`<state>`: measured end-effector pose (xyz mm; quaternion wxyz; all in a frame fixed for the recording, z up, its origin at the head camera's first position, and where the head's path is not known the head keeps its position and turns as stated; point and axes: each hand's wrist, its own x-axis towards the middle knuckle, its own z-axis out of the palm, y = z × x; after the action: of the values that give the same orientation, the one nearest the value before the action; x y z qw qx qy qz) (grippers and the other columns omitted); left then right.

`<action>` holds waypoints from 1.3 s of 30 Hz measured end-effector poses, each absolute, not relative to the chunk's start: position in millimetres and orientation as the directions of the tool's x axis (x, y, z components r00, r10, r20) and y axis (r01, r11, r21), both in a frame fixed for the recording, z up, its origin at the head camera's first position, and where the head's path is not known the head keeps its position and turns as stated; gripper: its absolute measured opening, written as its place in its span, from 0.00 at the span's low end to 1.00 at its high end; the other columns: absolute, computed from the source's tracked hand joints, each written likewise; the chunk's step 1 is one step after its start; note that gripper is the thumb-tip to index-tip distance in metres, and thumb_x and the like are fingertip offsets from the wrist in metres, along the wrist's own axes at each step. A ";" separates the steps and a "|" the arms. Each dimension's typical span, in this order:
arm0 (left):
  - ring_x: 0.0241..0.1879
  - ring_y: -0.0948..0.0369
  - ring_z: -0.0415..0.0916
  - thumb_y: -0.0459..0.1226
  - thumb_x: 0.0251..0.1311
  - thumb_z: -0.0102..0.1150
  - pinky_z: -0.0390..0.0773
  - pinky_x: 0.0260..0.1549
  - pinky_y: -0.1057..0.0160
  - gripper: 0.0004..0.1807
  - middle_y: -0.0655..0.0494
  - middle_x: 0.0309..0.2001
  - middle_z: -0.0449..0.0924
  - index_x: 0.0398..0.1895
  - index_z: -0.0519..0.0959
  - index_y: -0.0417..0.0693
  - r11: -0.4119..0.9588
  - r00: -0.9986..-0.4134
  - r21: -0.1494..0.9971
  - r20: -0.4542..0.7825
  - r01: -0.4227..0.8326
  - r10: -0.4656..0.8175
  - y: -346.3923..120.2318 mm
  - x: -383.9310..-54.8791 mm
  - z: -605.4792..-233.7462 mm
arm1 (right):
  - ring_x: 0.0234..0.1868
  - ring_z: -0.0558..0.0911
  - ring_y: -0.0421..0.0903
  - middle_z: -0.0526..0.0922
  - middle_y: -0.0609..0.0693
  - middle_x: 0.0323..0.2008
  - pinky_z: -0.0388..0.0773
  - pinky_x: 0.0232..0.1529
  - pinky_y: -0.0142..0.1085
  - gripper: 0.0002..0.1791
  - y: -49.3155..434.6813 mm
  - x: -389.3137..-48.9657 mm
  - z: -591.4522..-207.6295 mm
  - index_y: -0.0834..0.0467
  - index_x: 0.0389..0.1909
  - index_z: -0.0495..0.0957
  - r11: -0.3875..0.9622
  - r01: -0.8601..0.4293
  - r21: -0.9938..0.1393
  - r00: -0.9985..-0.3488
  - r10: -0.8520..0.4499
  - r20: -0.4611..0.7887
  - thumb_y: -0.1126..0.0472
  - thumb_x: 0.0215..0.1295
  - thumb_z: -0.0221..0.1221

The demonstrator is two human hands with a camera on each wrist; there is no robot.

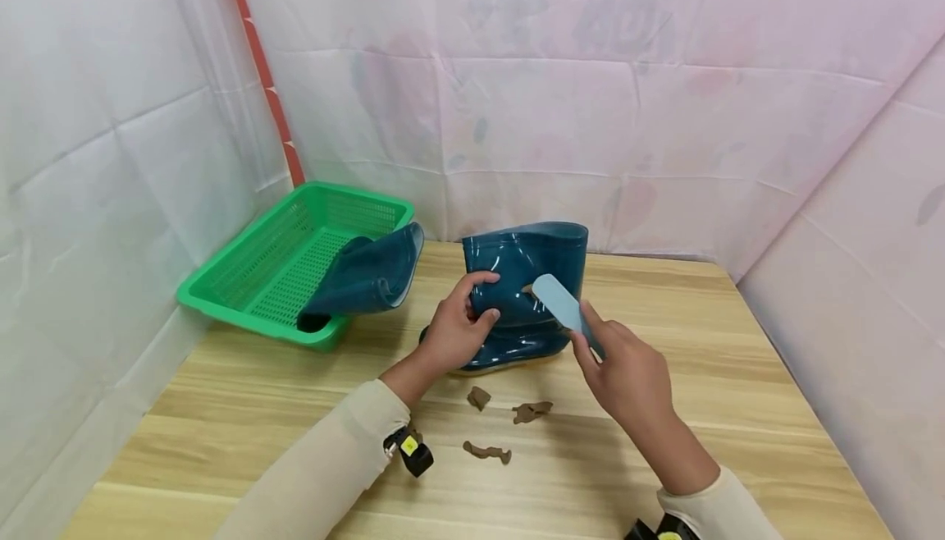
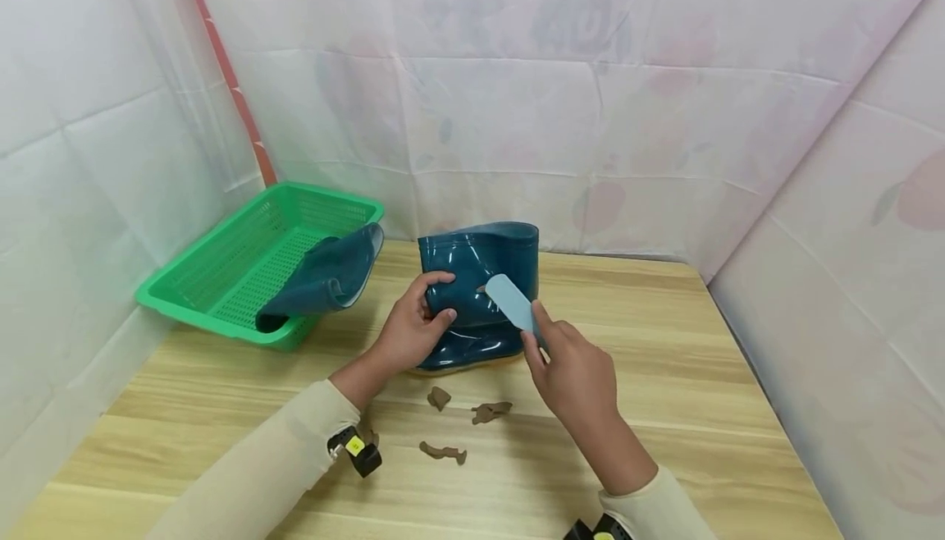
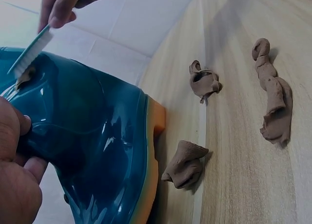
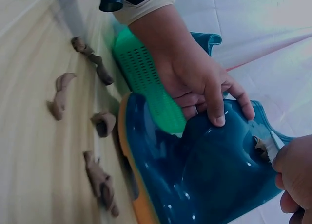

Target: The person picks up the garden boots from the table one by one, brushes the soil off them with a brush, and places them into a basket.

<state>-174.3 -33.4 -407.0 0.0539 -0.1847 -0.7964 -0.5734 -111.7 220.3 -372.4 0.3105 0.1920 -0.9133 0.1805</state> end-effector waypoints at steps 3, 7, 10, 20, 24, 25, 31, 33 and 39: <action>0.19 0.58 0.63 0.35 0.73 0.60 0.68 0.20 0.62 0.26 0.56 0.19 0.62 0.69 0.68 0.67 0.274 -0.925 0.891 0.307 0.362 0.223 -33.7 -175.7 -406.6 | 0.17 0.63 0.38 0.80 0.51 0.24 0.56 0.14 0.32 0.27 227.3 -104.9 -376.3 0.63 0.61 0.82 0.848 -0.483 -0.218 -0.721 -0.244 0.649 0.63 0.59 0.72; 0.19 0.59 0.63 0.35 0.73 0.60 0.68 0.20 0.62 0.26 0.57 0.18 0.61 0.69 0.68 0.65 0.276 -0.922 0.887 0.315 0.371 0.226 -34.1 -176.5 -405.3 | 0.17 0.59 0.36 0.79 0.49 0.22 0.54 0.15 0.31 0.29 236.9 -96.7 -379.1 0.62 0.60 0.82 0.827 -0.506 -0.246 -0.703 -0.230 0.673 0.65 0.55 0.73; 0.19 0.59 0.63 0.34 0.73 0.60 0.68 0.20 0.62 0.26 0.57 0.18 0.60 0.69 0.68 0.64 0.277 -0.918 0.883 0.319 0.379 0.237 -33.8 -176.7 -404.3 | 0.19 0.60 0.35 0.83 0.51 0.25 0.54 0.16 0.30 0.30 242.5 -92.1 -379.7 0.62 0.60 0.82 0.802 -0.533 -0.268 -0.677 -0.215 0.704 0.67 0.53 0.73; 0.18 0.60 0.65 0.33 0.73 0.58 0.70 0.20 0.63 0.26 0.58 0.18 0.65 0.69 0.68 0.62 0.236 -0.906 0.887 0.335 0.396 0.260 -33.4 -176.0 -404.5 | 0.23 0.69 0.35 0.87 0.50 0.33 0.63 0.20 0.29 0.28 243.2 -85.3 -384.1 0.61 0.59 0.84 0.755 -0.587 -0.293 -0.724 -0.326 0.608 0.66 0.53 0.74; 0.18 0.60 0.65 0.34 0.73 0.59 0.71 0.21 0.63 0.26 0.58 0.20 0.69 0.69 0.68 0.63 0.235 -0.908 0.890 0.331 0.391 0.256 -32.9 -175.6 -405.4 | 0.24 0.70 0.36 0.88 0.49 0.34 0.65 0.21 0.30 0.27 241.7 -83.8 -388.6 0.60 0.59 0.84 0.758 -0.578 -0.301 -0.759 -0.365 0.538 0.64 0.55 0.74; 0.19 0.60 0.66 0.33 0.73 0.59 0.71 0.21 0.63 0.26 0.58 0.21 0.70 0.69 0.68 0.63 0.234 -0.909 0.891 0.330 0.389 0.254 -32.8 -175.7 -405.8 | 0.24 0.71 0.36 0.88 0.50 0.35 0.65 0.22 0.30 0.27 241.4 -83.4 -389.9 0.60 0.59 0.84 0.758 -0.569 -0.318 -0.775 -0.365 0.516 0.64 0.56 0.74; 0.16 0.59 0.64 0.33 0.73 0.59 0.70 0.19 0.62 0.25 0.57 0.16 0.63 0.68 0.69 0.63 0.218 -0.902 0.887 0.351 0.406 0.253 -32.6 -175.5 -406.6 | 0.26 0.72 0.36 0.87 0.45 0.39 0.68 0.24 0.31 0.24 240.2 -80.2 -394.7 0.58 0.61 0.83 0.764 -0.487 -0.424 -0.869 -0.379 0.317 0.59 0.65 0.70; 0.15 0.59 0.62 0.33 0.73 0.58 0.69 0.18 0.61 0.25 0.57 0.14 0.59 0.69 0.69 0.64 0.211 -0.898 0.886 0.356 0.413 0.260 -32.4 -175.4 -406.6 | 0.26 0.72 0.34 0.87 0.43 0.38 0.69 0.25 0.31 0.23 240.4 -79.2 -395.5 0.58 0.61 0.83 0.767 -0.481 -0.425 -0.876 -0.404 0.263 0.58 0.66 0.70; 0.14 0.58 0.60 0.34 0.73 0.58 0.68 0.17 0.61 0.25 0.57 0.14 0.59 0.69 0.68 0.64 0.207 -0.897 0.887 0.355 0.412 0.264 -31.5 -174.4 -406.8 | 0.27 0.73 0.32 0.88 0.43 0.39 0.71 0.26 0.31 0.22 243.3 -78.8 -397.6 0.57 0.59 0.84 0.769 -0.488 -0.412 -0.872 -0.443 0.207 0.56 0.66 0.69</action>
<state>-174.4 -31.5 -406.8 0.0627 -0.2181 -0.7743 -0.5907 -78.8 243.3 -397.6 0.0491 0.2478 -0.9393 0.2323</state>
